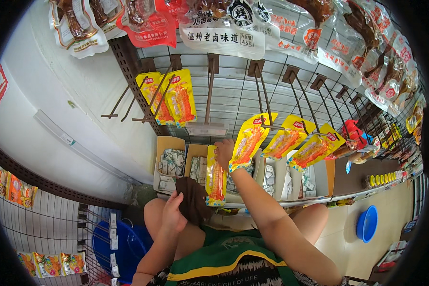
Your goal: The person sits on the floor and repeatedly picks yellow snack packets from a cardboard box, wipes each packet with a brown cloth, and hangs them on metal hooks on a wire rack. The person continues this cycle for multiple packets throughout the clip.
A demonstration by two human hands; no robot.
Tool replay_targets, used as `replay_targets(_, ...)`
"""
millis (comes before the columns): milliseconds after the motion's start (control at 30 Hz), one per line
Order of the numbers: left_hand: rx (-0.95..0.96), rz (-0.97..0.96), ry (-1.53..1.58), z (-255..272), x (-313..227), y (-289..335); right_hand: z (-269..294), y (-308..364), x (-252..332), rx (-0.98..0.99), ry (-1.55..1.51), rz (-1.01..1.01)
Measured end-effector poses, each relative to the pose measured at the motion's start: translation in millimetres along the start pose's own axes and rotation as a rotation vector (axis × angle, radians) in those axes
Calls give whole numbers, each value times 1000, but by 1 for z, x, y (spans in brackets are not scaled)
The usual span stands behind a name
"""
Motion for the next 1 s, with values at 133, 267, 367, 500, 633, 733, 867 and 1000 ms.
replay_targets(133, -1, 1, -21, -2, 1, -2, -2, 4, 1, 41, -51, -80)
replay_targets(267, 35, -3, 22, -5, 0, 1, 47, 16, 40, 98, -227, -45)
replay_targets(367, 60, -67, 26, -20, -6, 6, 106, 34, 76, 514, -1036, -456)
replay_targets(500, 99, -369, -212, -49, -11, 14, 186, 29, 118, 401, -898, -181)
replay_targets(633, 120, -600, -509, -63, -42, 11, 220, 2, 106, 281, -927, -431)
replay_targets(733, 149, -666, -422, -54, -44, -1, 247, -16, 121, 165, -975, -509)
replay_targets(867, 137, -944, -47, -109, -62, 26, 265, -44, 144, -303, -909, -188)
replay_targets(1000, -41, -1726, -643, -152, -83, 6, 261, -104, 177, -452, -251, 175)
Point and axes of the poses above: each hand's wrist, its own y-axis away from the middle knuckle, its own z-axis out of the back of the hand, x = y × z, the point moved 1 cm from there along -y, towards the middle knuckle, and after that the axes turned 14 degrees about -x, right-handed, at the moved point
